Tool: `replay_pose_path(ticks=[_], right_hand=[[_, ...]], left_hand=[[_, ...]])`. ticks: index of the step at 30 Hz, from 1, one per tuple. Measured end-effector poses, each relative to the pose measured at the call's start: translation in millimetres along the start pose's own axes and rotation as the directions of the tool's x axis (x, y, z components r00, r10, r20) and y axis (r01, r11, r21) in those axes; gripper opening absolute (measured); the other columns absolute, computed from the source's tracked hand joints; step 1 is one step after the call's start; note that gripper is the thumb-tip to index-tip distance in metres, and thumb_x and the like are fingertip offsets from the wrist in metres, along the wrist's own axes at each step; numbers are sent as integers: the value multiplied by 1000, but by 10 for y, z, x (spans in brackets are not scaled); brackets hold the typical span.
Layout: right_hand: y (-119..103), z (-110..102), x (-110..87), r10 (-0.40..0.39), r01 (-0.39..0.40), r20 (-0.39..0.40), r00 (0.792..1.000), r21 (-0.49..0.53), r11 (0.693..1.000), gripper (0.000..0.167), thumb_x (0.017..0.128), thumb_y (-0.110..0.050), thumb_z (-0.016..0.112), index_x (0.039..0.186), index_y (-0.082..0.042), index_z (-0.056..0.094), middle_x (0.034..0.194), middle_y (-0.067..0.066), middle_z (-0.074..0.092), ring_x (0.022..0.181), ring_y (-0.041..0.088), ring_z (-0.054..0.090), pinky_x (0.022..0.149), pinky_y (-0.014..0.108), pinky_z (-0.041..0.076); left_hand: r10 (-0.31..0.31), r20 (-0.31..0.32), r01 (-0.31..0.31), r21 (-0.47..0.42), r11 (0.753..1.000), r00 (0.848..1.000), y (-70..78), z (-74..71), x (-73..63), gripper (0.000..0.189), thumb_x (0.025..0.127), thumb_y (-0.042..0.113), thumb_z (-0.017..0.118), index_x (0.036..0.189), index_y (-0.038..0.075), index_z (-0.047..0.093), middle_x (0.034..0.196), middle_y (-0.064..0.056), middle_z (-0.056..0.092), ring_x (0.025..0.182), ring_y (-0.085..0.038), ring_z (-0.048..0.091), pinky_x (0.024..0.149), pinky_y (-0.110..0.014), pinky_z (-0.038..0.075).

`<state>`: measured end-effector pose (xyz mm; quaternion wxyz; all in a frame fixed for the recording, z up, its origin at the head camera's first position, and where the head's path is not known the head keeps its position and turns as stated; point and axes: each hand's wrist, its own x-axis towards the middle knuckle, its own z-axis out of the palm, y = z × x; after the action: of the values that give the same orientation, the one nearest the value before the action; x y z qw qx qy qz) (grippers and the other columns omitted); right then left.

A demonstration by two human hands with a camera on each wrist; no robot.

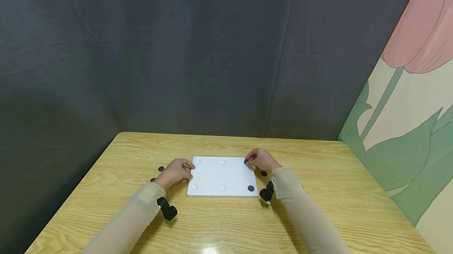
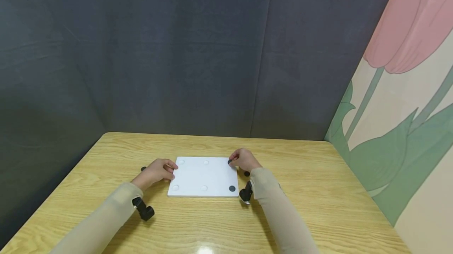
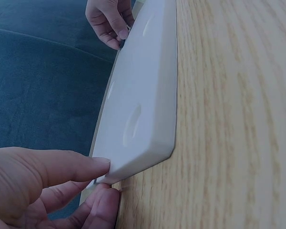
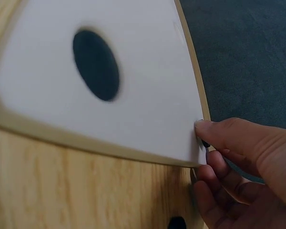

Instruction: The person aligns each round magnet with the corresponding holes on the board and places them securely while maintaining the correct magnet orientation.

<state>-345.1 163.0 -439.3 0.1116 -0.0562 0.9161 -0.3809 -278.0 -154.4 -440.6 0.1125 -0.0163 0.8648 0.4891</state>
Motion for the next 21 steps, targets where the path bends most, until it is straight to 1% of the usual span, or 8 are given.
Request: replay_pose_path(ticks=[9, 21], right_hand=[[9, -2, 11, -1, 1, 6, 1000, 4, 1000, 11, 85, -4, 70, 97, -5, 69, 88, 6, 60, 75, 16, 50, 62, 24, 41], [8, 6, 11, 1, -1, 2, 1000, 26, 1000, 13, 84, -3, 71, 97, -3, 67, 88, 6, 59, 76, 16, 51, 63, 24, 42]], left_hand=[[-3, 2, 3, -12, 1000, 1000, -7, 1, 12, 30, 78, -7, 70, 107, 1, 66, 93, -11, 57, 79, -20, 51, 65, -27, 47], [-10, -6, 10, -5, 1000, 1000, -6, 5, 11, 30, 78, -6, 71, 106, 1, 66, 92, -11, 57, 78, -20, 52, 65, -27, 47]])
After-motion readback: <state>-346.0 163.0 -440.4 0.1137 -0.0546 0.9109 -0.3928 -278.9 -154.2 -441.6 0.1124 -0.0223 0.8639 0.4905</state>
